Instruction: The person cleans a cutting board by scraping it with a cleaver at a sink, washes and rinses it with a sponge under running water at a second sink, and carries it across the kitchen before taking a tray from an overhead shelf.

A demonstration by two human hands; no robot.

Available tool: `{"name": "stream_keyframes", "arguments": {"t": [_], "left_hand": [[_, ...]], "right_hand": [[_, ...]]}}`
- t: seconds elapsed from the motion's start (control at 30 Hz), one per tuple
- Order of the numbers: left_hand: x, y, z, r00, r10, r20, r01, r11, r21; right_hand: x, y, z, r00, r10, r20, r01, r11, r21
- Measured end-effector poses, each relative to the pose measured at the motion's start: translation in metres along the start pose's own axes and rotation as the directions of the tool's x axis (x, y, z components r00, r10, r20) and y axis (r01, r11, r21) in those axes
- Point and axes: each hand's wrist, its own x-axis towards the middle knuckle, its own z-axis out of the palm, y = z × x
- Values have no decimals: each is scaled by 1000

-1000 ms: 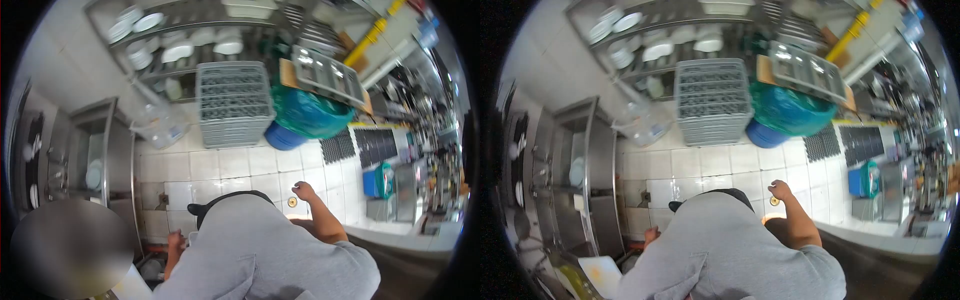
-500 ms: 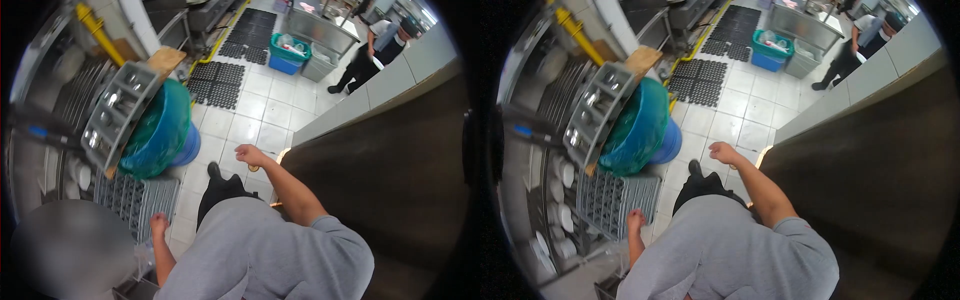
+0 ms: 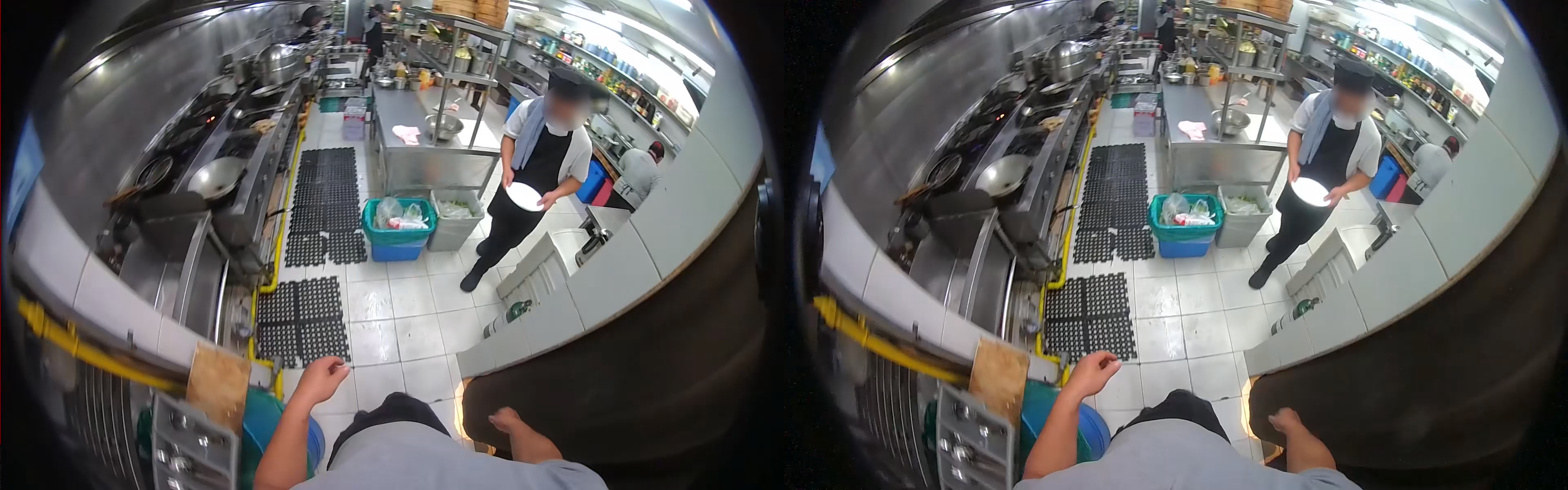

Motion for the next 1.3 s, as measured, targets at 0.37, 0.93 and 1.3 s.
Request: {"name": "stream_keyframes", "arguments": {"t": [0.37,0.93,1.3], "left_hand": [[333,-4,-109,980,94,174,-142,947,288],[707,-175,-337,887,-322,330,313,946,81],[1138,25,-494,929,40,369,-20,998,-58]], "right_hand": [[176,-180,23,788,-415,454,483,875,-39],[564,-1009,-576,666,-616,-421,746,550,375],[618,-967,-726,864,-425,-270,503,753,425]]}}
